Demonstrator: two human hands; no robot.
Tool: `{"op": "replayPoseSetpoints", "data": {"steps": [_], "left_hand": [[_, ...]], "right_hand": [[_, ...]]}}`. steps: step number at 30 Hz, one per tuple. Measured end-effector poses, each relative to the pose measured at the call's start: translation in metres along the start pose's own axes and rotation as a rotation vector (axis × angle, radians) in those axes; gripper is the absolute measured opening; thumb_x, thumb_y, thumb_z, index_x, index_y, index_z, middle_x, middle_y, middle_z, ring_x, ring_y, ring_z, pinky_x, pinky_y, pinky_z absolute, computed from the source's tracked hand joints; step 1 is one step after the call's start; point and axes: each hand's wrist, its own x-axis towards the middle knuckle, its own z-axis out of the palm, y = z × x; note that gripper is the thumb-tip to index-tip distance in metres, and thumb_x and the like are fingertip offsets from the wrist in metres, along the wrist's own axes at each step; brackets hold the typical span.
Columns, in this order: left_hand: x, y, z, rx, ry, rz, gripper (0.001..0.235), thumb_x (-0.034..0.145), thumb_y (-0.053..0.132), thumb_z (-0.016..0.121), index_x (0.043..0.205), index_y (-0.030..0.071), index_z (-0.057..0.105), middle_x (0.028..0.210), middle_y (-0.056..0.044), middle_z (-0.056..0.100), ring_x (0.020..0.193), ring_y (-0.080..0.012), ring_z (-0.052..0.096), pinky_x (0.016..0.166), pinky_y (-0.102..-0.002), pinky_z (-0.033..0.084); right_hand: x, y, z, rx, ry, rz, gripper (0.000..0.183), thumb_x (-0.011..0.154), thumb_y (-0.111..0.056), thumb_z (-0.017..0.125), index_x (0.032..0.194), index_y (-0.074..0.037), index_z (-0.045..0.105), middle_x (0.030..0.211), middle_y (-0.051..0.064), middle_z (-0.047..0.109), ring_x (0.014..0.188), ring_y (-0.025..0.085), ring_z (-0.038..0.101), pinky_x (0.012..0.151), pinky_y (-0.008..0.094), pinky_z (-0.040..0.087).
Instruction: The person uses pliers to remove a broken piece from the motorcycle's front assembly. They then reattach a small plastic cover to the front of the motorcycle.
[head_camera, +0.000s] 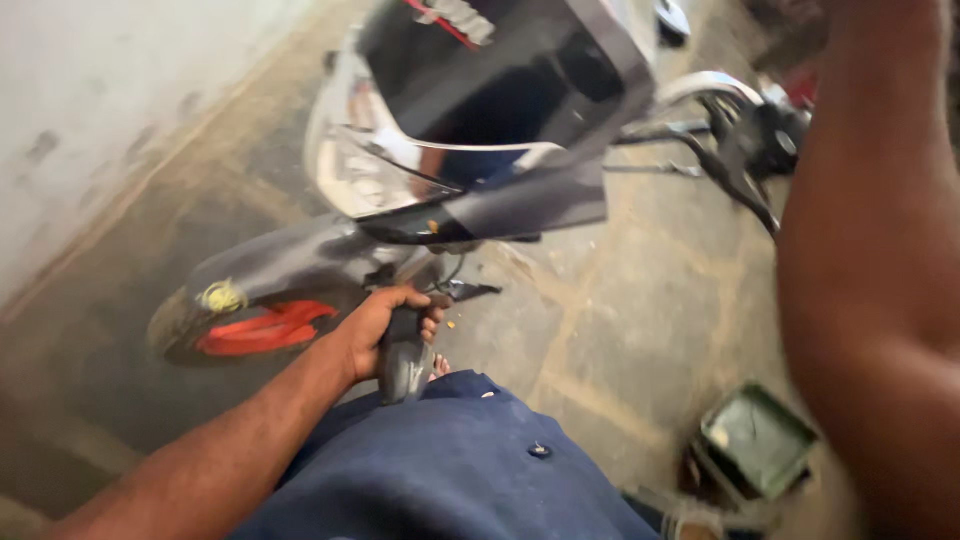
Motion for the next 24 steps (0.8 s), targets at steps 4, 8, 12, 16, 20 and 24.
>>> {"op": "replayPoseSetpoints", "data": {"steps": [4, 8, 12, 16, 20, 24], "left_hand": [[-0.018, -0.008, -0.001, -0.065, -0.011, 0.101, 0.03, 0.083, 0.019, 0.061, 0.105, 0.0, 0.067, 0.082, -0.008, 0.066, 0.068, -0.0168, 0.064, 0.068, -0.043, 0.06], [-0.028, -0.027, -0.004, -0.213, -0.066, 0.325, 0.029, 0.087, 0.015, 0.062, 0.106, -0.006, 0.066, 0.1, -0.017, 0.072, 0.081, -0.0235, 0.069, 0.08, -0.036, 0.059], [-0.031, -0.042, 0.0, -0.251, -0.011, 0.371, 0.028, 0.086, 0.017, 0.06, 0.104, -0.004, 0.065, 0.112, -0.022, 0.073, 0.093, -0.031, 0.072, 0.09, -0.042, 0.059], [-0.031, -0.047, 0.011, -0.218, -0.062, 0.402, 0.034, 0.087, 0.017, 0.058, 0.11, -0.007, 0.066, 0.118, -0.024, 0.071, 0.107, -0.0333, 0.071, 0.098, -0.042, 0.056], [-0.028, -0.042, 0.02, -0.199, -0.055, 0.319, 0.038, 0.087, 0.017, 0.055, 0.115, -0.007, 0.064, 0.122, -0.025, 0.071, 0.112, -0.0346, 0.07, 0.1, -0.045, 0.054], [-0.022, -0.032, 0.033, -0.141, -0.134, 0.283, 0.033, 0.088, 0.016, 0.054, 0.112, -0.006, 0.061, 0.124, -0.029, 0.068, 0.115, -0.0389, 0.067, 0.101, -0.049, 0.053]], "right_hand": [[0.123, -0.009, 0.069, -0.075, -0.154, 0.08, 0.049, 0.101, -0.043, 0.062, 0.118, 0.002, 0.067, 0.084, 0.016, 0.063, 0.069, 0.027, 0.058, 0.062, 0.044, 0.052], [0.193, -0.025, 0.135, -0.085, -0.26, 0.109, 0.056, 0.102, -0.046, 0.064, 0.125, 0.006, 0.065, 0.087, 0.019, 0.063, 0.071, 0.029, 0.059, 0.062, 0.046, 0.051], [0.217, -0.059, 0.162, -0.13, -0.273, 0.053, 0.063, 0.1, -0.049, 0.067, 0.127, 0.008, 0.064, 0.092, 0.02, 0.065, 0.076, 0.029, 0.062, 0.066, 0.045, 0.054], [0.186, -0.046, 0.123, -0.162, -0.18, -0.014, 0.055, 0.101, -0.046, 0.063, 0.121, 0.006, 0.068, 0.092, 0.018, 0.067, 0.078, 0.028, 0.065, 0.069, 0.043, 0.056], [0.114, -0.042, 0.043, -0.104, 0.047, -0.2, 0.05, 0.102, -0.042, 0.059, 0.115, 0.004, 0.072, 0.092, 0.017, 0.07, 0.08, 0.027, 0.068, 0.073, 0.041, 0.058], [-0.029, -0.05, -0.014, 0.271, -0.005, -0.521, 0.046, 0.103, -0.039, 0.055, 0.109, 0.002, 0.075, 0.092, 0.015, 0.073, 0.082, 0.026, 0.071, 0.077, 0.039, 0.06]]}}
